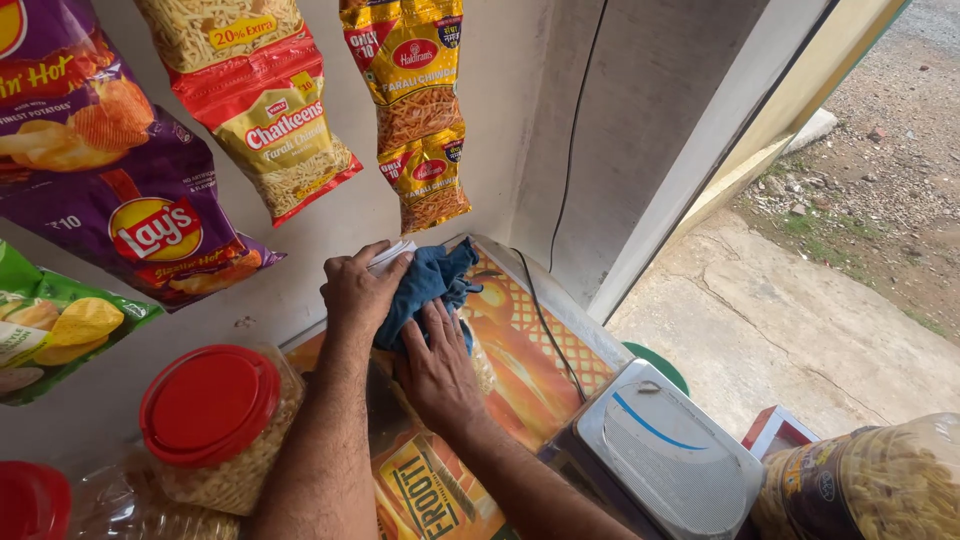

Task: Wiping a shop counter with a cloth and moving food jars.

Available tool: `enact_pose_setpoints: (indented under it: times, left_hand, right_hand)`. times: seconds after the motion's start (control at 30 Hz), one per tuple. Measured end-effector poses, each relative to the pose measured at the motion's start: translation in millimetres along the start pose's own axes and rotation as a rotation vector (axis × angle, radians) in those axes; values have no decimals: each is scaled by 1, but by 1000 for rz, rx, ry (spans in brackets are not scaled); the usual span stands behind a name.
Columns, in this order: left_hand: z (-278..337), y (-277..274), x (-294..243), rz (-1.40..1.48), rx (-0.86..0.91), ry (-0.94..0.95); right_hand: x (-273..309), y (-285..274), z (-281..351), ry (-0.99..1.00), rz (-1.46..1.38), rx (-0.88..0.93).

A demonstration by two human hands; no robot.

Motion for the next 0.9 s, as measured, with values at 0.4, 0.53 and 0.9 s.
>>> enact_pose_setpoints:
  times: [0.4, 0.53, 0.9]
  left_hand:
    - [5, 2, -6, -100, 1, 72]
    - [10, -1, -21, -98, 54, 6]
    - [8, -2, -11, -83, 6, 18]
  right_hand:
    - [-16, 7, 61, 206, 17, -109]
    - [-2, 0, 11, 100, 33, -88]
    - [-21, 12, 40, 377, -74, -172]
Point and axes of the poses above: each hand's wrist, its own z-axis away from the middle knuckle, its own y-axis out of the palm, x = y × z, the point moved 2 cm from there along -z, towards the middle knuckle, and after that the axes turned 1 degree about -y, right-handed, at the moved point
